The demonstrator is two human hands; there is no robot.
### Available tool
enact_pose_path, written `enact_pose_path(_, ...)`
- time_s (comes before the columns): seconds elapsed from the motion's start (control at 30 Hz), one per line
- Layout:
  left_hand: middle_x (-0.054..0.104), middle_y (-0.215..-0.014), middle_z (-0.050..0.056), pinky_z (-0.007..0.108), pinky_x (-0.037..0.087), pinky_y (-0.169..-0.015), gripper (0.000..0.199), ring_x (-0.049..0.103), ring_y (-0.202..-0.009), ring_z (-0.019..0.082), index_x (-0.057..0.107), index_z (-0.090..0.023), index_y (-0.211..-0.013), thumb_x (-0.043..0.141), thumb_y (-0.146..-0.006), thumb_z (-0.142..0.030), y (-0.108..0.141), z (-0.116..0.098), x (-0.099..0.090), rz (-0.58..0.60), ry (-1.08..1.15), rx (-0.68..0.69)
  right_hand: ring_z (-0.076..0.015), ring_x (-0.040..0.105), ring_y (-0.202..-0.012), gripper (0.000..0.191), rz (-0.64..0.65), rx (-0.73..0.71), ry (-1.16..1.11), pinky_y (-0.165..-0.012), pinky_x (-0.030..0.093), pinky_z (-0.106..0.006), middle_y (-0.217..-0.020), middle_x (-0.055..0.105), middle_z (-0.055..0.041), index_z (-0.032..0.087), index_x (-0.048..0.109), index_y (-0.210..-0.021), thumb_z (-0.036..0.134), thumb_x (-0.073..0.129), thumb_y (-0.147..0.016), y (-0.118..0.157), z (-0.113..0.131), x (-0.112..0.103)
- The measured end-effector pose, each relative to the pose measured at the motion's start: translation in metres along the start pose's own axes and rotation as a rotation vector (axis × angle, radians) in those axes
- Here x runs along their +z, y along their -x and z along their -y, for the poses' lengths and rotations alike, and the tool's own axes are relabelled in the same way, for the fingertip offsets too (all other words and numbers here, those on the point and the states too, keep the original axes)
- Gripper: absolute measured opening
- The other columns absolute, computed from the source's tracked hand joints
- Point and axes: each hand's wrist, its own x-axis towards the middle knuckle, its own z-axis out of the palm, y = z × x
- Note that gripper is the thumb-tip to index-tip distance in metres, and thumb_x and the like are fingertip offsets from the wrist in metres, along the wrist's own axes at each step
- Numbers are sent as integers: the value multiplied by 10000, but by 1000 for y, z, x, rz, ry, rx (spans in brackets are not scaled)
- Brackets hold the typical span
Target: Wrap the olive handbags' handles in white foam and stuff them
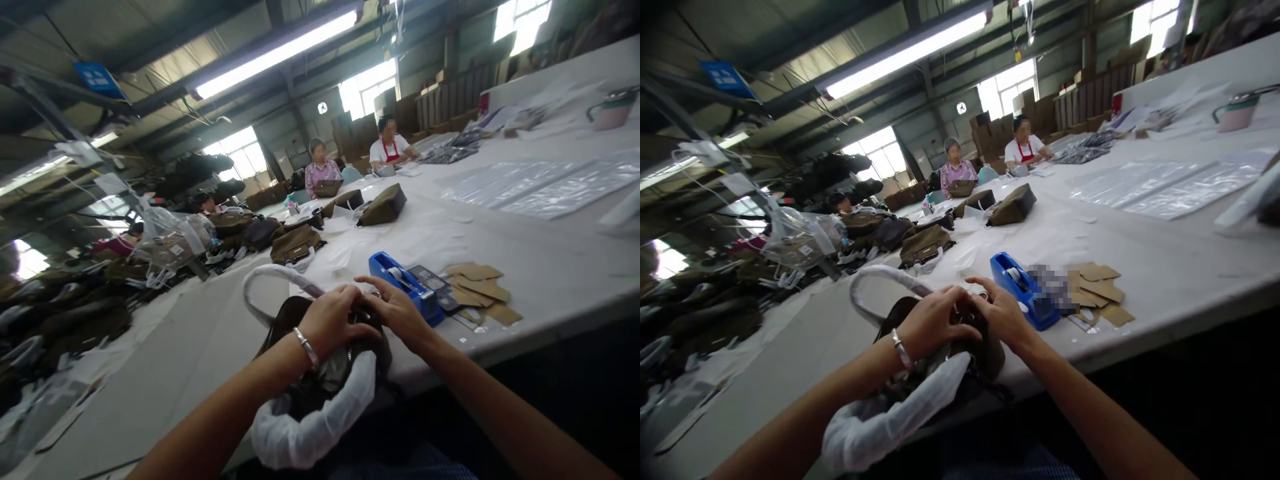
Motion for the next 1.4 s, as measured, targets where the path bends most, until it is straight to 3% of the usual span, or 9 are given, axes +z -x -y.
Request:
enact_pose_path(0.2,710,-1031,72,316,530,-805,172,701,-908,224,661,-168,-1091,647,-950,-266,2,-5,4,-1,-168,65,-106,403,-520,557,-36,56,-75,-461,297,-228,-604,479,55,157,634,-1307,471,629,-847,6,4,5)
enact_pose_path(0.3,707,-1043,68,315,525,-767,177,702,-889,225,665,-174,-1120,589,-964,-207,10,-2,4,-39,-168,61,-113,412,-532,518,-30,35,-22,-466,298,-233,-622,501,41,169,661,-1275,472,615,-857,5,4,7)
enact_pose_path(0.47,699,-1039,37,267,512,-721,155,691,-834,174,658,-191,-1093,591,-972,-260,12,9,11,-138,-205,96,-137,468,-574,472,-49,-45,120,-507,360,-256,-688,588,-3,163,714,-1176,495,571,-872,3,0,9)
enact_pose_path(0.63,713,-962,60,279,476,-617,190,700,-770,204,689,-175,-1007,577,-996,-327,12,17,9,-119,-289,109,-131,410,-520,459,-122,-96,232,-499,325,-264,-574,468,40,162,721,-1178,467,539,-888,6,-1,9)
enact_pose_path(0.77,723,-936,64,274,423,-542,211,680,-711,214,711,-204,-1037,541,-1007,-325,21,24,-1,-101,-331,151,-129,416,-530,474,-149,-100,219,-513,348,-265,-594,482,36,158,729,-1185,472,558,-875,5,1,7)
enact_pose_path(0.9,740,-908,21,249,447,-570,145,649,-666,176,743,-247,-997,622,-943,-306,52,52,-18,-52,-259,206,-121,382,-521,507,-184,-62,202,-489,314,-262,-591,472,33,139,749,-1164,500,577,-853,1,0,-5)
enact_pose_path(1.13,725,-818,9,243,367,-536,258,620,-615,152,727,-246,-830,542,-982,-342,150,118,-42,-267,-298,12,-111,396,-496,484,-242,0,224,-451,310,-249,-609,541,9,164,776,-1145,505,663,-820,-5,-16,-36)
enact_pose_path(1.27,712,-812,3,238,418,-619,274,639,-668,140,703,-233,-820,560,-984,-399,193,141,-30,-386,-173,-199,-98,403,-497,469,-243,49,134,-425,310,-225,-632,547,13,176,774,-1130,505,719,-801,-10,-20,-30)
enact_pose_path(1.4,704,-779,17,258,476,-669,275,642,-704,163,713,-219,-809,650,-921,-462,210,148,-3,-495,138,-381,-77,378,-487,460,-257,52,-47,-416,325,-184,-575,465,59,201,758,-1113,537,750,-799,-8,-15,-12)
